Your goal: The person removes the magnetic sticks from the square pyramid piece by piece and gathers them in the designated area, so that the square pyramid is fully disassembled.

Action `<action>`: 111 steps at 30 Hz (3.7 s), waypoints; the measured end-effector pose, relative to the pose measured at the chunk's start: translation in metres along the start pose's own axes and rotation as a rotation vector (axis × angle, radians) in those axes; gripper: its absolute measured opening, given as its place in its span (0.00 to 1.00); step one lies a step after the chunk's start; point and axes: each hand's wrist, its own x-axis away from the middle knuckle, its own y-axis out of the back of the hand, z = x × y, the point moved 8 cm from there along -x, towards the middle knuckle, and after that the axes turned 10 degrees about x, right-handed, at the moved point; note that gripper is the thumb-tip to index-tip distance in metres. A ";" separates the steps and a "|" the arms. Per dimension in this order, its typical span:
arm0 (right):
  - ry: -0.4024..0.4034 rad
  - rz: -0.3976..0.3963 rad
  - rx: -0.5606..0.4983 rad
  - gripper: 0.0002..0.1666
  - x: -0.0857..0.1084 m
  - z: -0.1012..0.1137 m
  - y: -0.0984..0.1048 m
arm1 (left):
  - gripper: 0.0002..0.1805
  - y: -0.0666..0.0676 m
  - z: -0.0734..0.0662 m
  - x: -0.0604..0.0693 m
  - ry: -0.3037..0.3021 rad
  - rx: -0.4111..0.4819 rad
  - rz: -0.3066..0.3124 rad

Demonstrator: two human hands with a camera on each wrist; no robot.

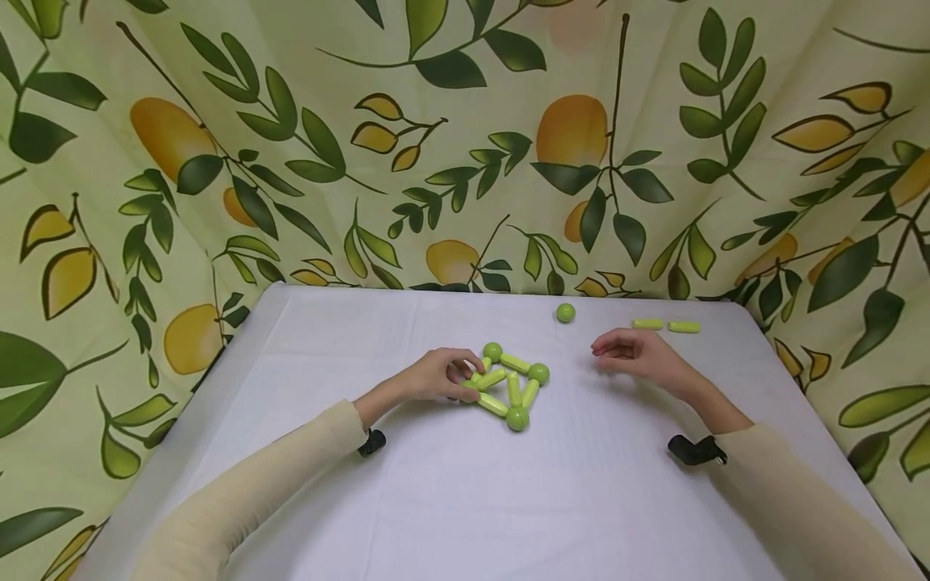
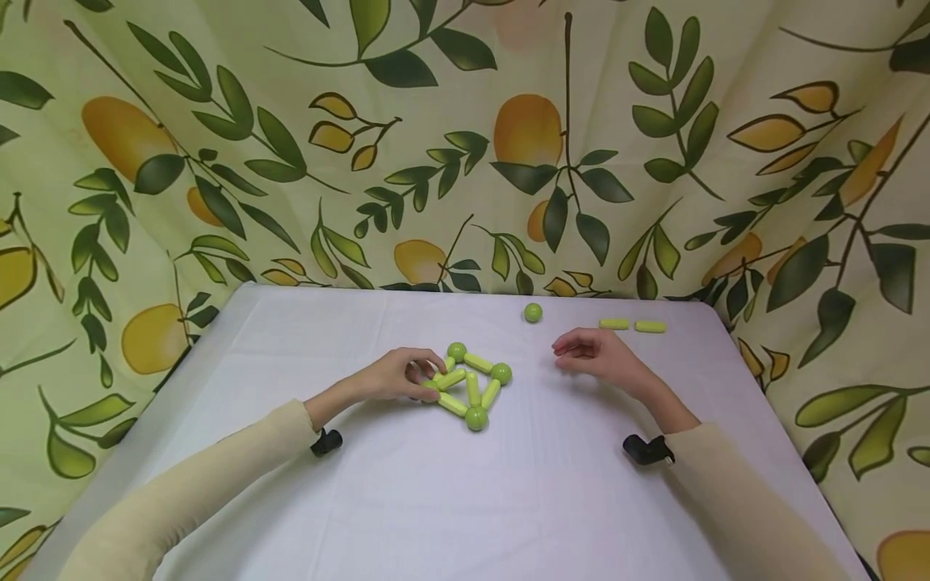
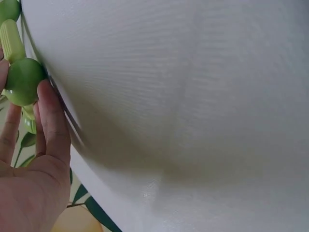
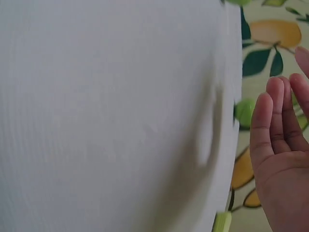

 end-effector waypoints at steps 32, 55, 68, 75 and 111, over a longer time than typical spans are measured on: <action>0.102 0.116 0.113 0.18 -0.022 0.052 -0.101 | 0.19 -0.015 -0.005 0.001 0.141 0.180 0.010; 0.091 0.174 0.129 0.13 -0.027 0.060 -0.114 | 0.18 -0.010 0.001 -0.004 0.144 0.171 0.063; 0.097 0.186 0.076 0.14 -0.022 0.061 -0.116 | 0.19 -0.009 0.003 -0.004 0.145 0.179 0.063; 0.108 0.177 0.122 0.15 -0.021 0.065 -0.114 | 0.19 -0.010 0.005 -0.005 0.152 0.177 0.062; -0.160 -0.168 0.236 0.19 0.043 -0.062 0.075 | 0.19 -0.010 0.004 -0.005 0.164 0.156 0.063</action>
